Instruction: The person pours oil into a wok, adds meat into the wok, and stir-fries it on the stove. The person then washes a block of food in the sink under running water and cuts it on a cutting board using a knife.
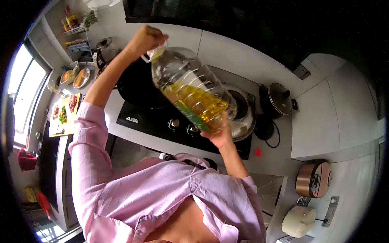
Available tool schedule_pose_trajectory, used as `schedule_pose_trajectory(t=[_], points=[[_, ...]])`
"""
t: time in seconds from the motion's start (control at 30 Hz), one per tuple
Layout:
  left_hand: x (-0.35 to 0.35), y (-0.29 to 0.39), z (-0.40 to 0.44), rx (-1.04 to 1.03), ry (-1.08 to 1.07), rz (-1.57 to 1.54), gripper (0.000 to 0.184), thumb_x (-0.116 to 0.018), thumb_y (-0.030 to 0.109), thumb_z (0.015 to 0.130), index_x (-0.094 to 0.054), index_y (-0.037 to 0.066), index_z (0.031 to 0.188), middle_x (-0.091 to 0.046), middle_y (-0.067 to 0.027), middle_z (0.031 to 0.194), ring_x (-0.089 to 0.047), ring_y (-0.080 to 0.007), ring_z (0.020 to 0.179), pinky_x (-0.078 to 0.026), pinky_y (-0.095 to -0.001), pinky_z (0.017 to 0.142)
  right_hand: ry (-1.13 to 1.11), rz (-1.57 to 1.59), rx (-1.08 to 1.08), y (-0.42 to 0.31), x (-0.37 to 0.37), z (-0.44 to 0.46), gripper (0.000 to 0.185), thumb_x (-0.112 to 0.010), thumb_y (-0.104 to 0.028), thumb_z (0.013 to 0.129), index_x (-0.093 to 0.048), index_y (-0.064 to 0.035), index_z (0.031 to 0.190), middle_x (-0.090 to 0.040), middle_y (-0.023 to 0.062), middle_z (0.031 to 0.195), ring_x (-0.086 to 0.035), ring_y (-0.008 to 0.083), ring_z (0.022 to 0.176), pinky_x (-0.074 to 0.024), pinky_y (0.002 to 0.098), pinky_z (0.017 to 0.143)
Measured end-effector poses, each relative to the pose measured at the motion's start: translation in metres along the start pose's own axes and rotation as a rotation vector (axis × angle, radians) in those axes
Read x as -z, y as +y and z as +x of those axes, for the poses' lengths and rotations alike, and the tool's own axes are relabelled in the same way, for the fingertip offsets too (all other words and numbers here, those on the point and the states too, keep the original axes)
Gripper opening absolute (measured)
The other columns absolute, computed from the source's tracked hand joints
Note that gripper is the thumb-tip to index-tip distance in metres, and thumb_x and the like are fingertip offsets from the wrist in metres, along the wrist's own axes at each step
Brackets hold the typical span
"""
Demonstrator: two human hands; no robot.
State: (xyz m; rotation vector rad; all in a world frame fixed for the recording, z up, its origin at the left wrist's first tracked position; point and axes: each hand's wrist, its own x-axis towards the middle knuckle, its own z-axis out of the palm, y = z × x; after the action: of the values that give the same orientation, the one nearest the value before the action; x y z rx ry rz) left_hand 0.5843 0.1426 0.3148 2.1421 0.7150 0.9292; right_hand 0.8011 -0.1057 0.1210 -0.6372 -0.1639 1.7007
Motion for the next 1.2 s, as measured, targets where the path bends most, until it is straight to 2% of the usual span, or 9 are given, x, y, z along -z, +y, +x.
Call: schedule_pose_trajectory(t=[0.03,0.13,0.23,0.3,0.33,0.47,0.97,1.13,1.2], points=[[-0.001,0.006,-0.004,-0.048,-0.011,0.15,0.025,-0.06,0.02,0.08,-0.062,-0.002,0.068,-0.051,-0.002,0.053,-0.042,-0.0063,0.046,-0.035,-0.023,0.043,0.02,-0.033,0.049,0.006,-0.003,0.0,0.07,-0.042,-0.061,0.077,-0.038,-0.0102,0.126,-0.049,0.0177,0.117,-0.054,0.0434,0.093,-0.0547,0.0421,0.056],[-0.002,0.021,-0.014,0.036,-0.022,-0.102,0.025,-0.06,0.022,0.08,-0.063,-0.002,0.075,-0.055,-0.0036,0.058,-0.044,-0.0075,0.049,-0.035,-0.0233,0.044,-0.088,0.087,-0.014,0.015,0.012,-0.002,0.068,-0.044,-0.059,0.078,-0.039,-0.0098,0.125,-0.049,0.0179,0.116,-0.054,0.0424,0.094,-0.0544,0.0398,0.054],[-0.012,0.029,-0.021,0.088,0.011,0.043,0.023,-0.059,0.022,0.079,-0.062,0.0,0.074,-0.053,-0.005,0.058,-0.047,-0.0128,0.052,-0.041,-0.0292,0.05,-0.03,0.041,0.011,0.023,0.017,-0.005,0.061,-0.049,-0.046,0.08,-0.039,-0.0066,0.125,-0.046,0.0212,0.119,-0.05,0.0404,0.101,-0.0529,0.0378,0.057],[-0.01,0.038,-0.031,-0.111,0.027,0.043,0.026,-0.061,0.022,0.076,-0.059,-0.002,0.068,-0.049,-0.0079,0.055,-0.049,-0.0146,0.053,-0.042,-0.0312,0.053,-0.101,0.101,-0.069,0.025,0.035,0.0,0.059,-0.052,-0.041,0.079,-0.037,-0.0094,0.127,-0.039,0.0206,0.125,-0.043,0.0377,0.11,-0.0515,0.0395,0.06],[-0.013,0.042,-0.034,-0.141,0.039,0.011,0.026,-0.062,0.021,0.074,-0.058,-0.003,0.065,-0.051,-0.0116,0.055,-0.05,-0.0187,0.052,-0.041,-0.0324,0.052,-0.112,0.291,-0.124,0.03,0.027,-0.007,0.05,-0.048,-0.042,0.083,-0.044,-0.0127,0.124,-0.043,0.0147,0.125,-0.043,0.0436,0.109,-0.0497,0.0453,0.062],[-0.025,0.057,-0.051,-0.318,0.029,0.038,0.025,-0.061,0.019,0.073,-0.058,-0.004,0.064,-0.052,-0.0175,0.059,-0.052,-0.0295,0.054,-0.041,-0.035,0.052,-0.165,0.358,-0.244,0.036,0.032,-0.017,0.059,-0.05,-0.046,0.08,-0.039,-0.0112,0.127,-0.04,0.0195,0.126,-0.043,0.0419,0.11,-0.0498,0.048,0.065],[-0.052,0.081,-0.07,-0.393,-0.128,-0.095,0.027,-0.059,0.02,0.074,-0.055,-0.004,0.06,-0.05,-0.0146,0.052,-0.048,-0.0231,0.046,-0.039,-0.0332,0.047,-0.154,0.357,-0.146,0.056,0.064,-0.062,0.064,-0.051,-0.05,0.079,-0.037,-0.0125,0.129,-0.039,0.0153,0.128,-0.041,0.0409,0.112,-0.0478,0.0484,0.069],[-0.049,0.093,-0.061,-0.276,-0.267,-0.06,0.023,-0.06,0.019,0.078,-0.06,-0.003,0.07,-0.05,-0.0085,0.052,-0.049,-0.0135,0.048,-0.039,-0.0276,0.047,-0.125,0.194,0.179,0.053,0.066,-0.075,0.064,-0.047,-0.053,0.08,-0.04,-0.0085,0.125,-0.044,0.0189,0.122,-0.045,0.0381,0.107,-0.0501,0.041,0.061],[-0.062,0.093,-0.065,-0.21,-0.204,-0.319,0.022,-0.063,0.015,0.073,-0.059,-0.004,0.063,-0.05,-0.0121,0.051,-0.047,-0.018,0.045,-0.039,-0.0295,0.048,-0.001,-0.14,0.165,0.061,0.079,-0.077,0.059,-0.047,-0.051,0.081,-0.043,-0.0094,0.123,-0.047,0.018,0.119,-0.046,0.0392,0.106,-0.0505,0.0414,0.06]])
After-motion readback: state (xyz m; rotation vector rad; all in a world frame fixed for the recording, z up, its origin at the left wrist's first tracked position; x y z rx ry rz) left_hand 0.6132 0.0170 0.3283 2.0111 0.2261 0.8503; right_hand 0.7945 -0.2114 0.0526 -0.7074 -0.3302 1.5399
